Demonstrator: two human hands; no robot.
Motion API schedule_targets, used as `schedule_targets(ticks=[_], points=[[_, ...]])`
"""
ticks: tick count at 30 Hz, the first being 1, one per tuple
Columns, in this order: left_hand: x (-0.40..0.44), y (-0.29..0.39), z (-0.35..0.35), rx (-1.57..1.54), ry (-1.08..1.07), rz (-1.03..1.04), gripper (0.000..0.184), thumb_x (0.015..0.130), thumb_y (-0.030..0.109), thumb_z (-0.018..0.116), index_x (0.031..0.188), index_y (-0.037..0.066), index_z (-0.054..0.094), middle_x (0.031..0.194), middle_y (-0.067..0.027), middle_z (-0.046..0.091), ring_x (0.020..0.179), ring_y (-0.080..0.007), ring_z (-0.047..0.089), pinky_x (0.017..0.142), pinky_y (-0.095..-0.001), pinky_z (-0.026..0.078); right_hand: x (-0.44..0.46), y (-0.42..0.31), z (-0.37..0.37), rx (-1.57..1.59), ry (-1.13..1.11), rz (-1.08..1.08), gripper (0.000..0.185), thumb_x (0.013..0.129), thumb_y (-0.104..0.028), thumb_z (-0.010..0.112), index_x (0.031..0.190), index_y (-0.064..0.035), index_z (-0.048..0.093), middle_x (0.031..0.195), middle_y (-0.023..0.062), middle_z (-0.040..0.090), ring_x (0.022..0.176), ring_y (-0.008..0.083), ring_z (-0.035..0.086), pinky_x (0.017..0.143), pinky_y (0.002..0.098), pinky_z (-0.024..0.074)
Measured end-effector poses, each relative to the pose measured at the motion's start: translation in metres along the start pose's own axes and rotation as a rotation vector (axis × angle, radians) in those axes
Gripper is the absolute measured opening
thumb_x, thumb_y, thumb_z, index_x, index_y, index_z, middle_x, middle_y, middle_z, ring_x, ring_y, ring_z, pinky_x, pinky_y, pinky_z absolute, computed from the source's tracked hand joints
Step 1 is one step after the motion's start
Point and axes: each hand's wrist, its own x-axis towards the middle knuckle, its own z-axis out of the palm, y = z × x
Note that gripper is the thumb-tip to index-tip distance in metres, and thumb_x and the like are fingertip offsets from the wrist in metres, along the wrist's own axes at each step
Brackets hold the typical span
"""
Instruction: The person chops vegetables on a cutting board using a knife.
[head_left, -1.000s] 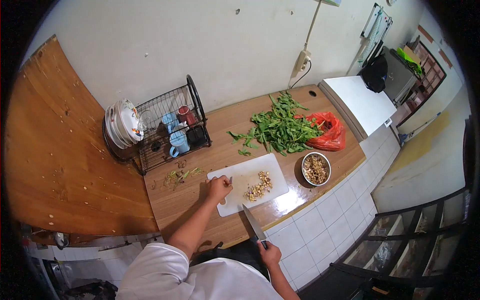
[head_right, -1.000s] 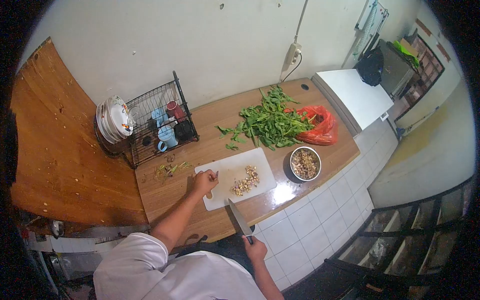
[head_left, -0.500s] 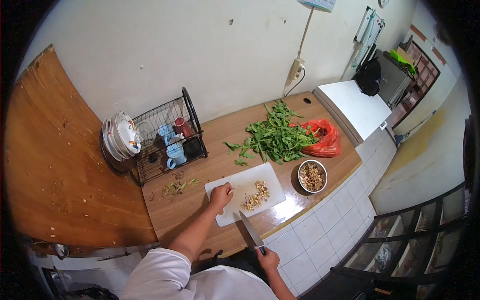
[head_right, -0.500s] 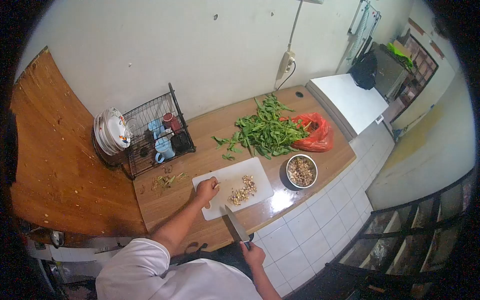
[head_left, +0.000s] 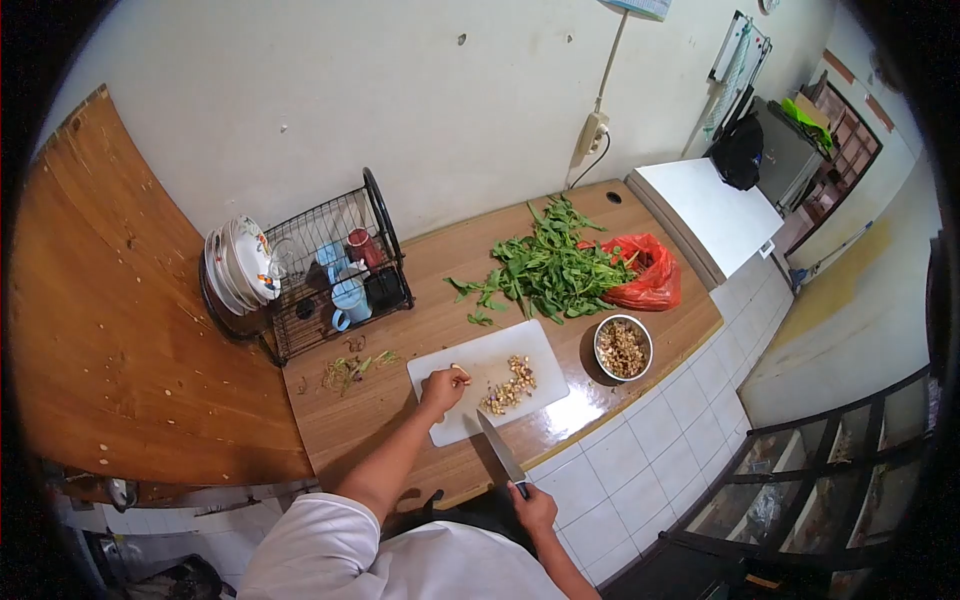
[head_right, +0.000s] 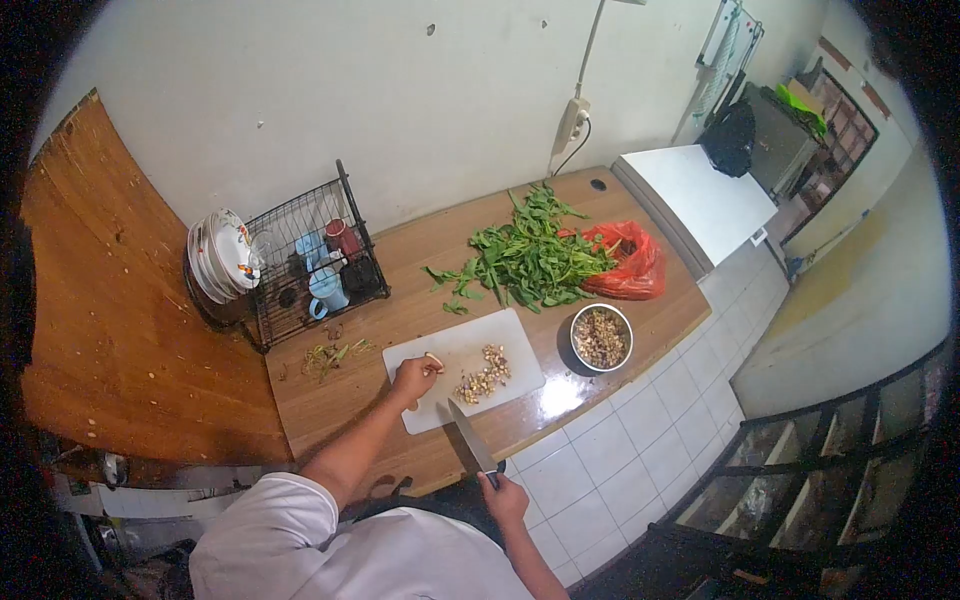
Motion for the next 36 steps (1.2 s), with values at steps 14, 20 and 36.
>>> schedule_targets(ticks=[14, 20, 36], points=[[-0.072, 0.026, -0.024, 0.308, -0.040, 0.080, 0.030, 0.079, 0.024, 0.081, 0.107, 0.014, 0.075, 0.114, -0.0079, 0.068, 0.115, -0.0308, 0.059, 0.100, -0.0419, 0.047, 0.020, 0.004, 0.013, 0.100, 0.040, 0.030, 0.053, 0.090, -0.062, 0.062, 0.091, -0.0113, 0.076, 0.076, 0.0186, 0.071, 0.077, 0.0399, 0.070, 0.068, 0.0466, 0.0539], [-0.065, 0.038, -0.027, 0.323, -0.089, -0.057, 0.027, 0.078, 0.023, 0.080, 0.103, 0.013, 0.076, 0.099, -0.0050, 0.069, 0.096, -0.0260, 0.067, 0.086, -0.0385, 0.054, 0.012, -0.023, -0.002, 0.091, -0.123, 0.048, 0.062, 0.091, -0.069, 0.054, 0.110, -0.0150, 0.076, 0.089, 0.0202, 0.073, 0.089, 0.0400, 0.071, 0.076, 0.0487, 0.0552], [-0.063, 0.038, -0.026, 0.130, -0.101, 0.023, 0.026, 0.081, 0.015, 0.074, 0.106, 0.010, 0.075, 0.092, -0.0081, 0.068, 0.079, -0.0280, 0.068, 0.073, -0.0391, 0.055, 0.024, -0.011, 0.040, 0.271, -0.226, 0.144, 0.074, 0.092, -0.073, 0.048, 0.105, -0.0060, 0.076, 0.092, 0.0242, 0.073, 0.098, 0.0406, 0.070, 0.087, 0.0466, 0.0525]])
